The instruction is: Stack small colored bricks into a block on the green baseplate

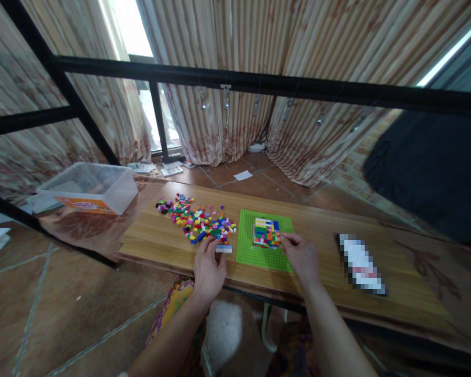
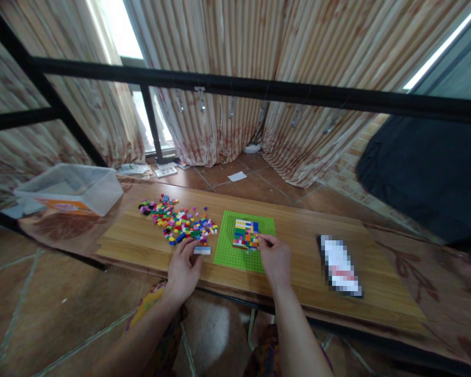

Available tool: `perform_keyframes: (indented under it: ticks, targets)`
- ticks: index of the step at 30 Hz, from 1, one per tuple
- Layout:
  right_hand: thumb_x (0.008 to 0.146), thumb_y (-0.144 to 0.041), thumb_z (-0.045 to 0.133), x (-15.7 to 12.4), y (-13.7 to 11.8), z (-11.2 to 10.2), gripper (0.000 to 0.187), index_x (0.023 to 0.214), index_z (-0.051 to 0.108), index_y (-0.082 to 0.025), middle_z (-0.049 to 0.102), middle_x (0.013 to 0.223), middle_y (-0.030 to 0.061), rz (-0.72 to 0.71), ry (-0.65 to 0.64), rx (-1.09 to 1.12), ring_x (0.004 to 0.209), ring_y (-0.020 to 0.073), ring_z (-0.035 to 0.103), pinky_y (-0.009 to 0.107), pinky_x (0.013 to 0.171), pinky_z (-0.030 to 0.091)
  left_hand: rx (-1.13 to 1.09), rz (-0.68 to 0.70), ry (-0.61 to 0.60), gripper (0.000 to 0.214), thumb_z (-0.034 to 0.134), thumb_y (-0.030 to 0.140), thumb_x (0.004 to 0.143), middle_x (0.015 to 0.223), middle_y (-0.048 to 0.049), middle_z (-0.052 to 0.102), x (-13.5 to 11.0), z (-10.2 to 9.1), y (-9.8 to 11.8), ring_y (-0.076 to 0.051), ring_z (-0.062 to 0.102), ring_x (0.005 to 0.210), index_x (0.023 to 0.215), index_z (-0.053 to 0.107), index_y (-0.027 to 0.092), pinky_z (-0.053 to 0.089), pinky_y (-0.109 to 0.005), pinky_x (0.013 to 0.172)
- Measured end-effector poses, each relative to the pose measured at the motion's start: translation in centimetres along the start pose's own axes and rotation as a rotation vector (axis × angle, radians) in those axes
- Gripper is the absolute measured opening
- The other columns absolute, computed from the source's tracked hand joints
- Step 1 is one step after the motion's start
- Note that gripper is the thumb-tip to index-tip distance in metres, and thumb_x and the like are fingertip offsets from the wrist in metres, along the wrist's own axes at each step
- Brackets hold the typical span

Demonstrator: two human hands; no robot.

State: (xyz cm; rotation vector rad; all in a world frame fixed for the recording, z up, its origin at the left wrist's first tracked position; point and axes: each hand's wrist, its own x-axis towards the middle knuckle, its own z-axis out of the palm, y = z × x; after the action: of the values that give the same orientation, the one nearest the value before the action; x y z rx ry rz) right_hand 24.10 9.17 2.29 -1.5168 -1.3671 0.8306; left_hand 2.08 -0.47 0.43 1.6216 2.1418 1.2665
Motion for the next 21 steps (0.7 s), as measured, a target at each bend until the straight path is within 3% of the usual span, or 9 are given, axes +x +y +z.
perform_keyframes:
  ticks: [13,18,21]
  targets:
    - [0.071,-0.048,0.066,-0.1,0.5,0.1,0.037,0.085,0.076,-0.016,0.076,0.077,0.0102,0.032,0.021,0.037,0.062,0.0234,0.070,0.035,0.058,0.054,0.006,0.020,-0.004,0.038,0.053,0.006,0.078,0.125,-0.0126,0.058,-0.2,0.3,-0.4,-0.028,0.058,0.118,0.112,0.066,0.017,0.048,-0.048,0.104]
    - [0.077,-0.050,0.063,-0.8,-0.7,0.0,0.040,0.087,0.075,-0.014,0.075,0.076,0.0110,-0.094,0.218,-0.033,0.063,0.0231,0.068,0.034,0.062,0.052,-0.028,0.031,0.006,0.030,0.051,0.005,0.081,0.120,-0.0116,0.059,-0.3,0.2,-0.1,-0.025,0.059,0.114,0.103,0.067,0.017,0.049,-0.045,0.102]
    - [0.081,-0.049,0.061,-1.5,-1.3,0.7,0.038,0.089,0.074,-0.014,0.074,0.080,0.0102,-0.189,0.236,0.012,0.069,0.0220,0.068,0.033,0.066,0.052,-0.043,0.028,0.001,0.027,0.050,0.004,0.081,0.116,-0.0104,0.060,-0.4,0.1,-0.1,-0.024,0.059,0.110,0.098,0.066,0.018,0.050,-0.044,0.100]
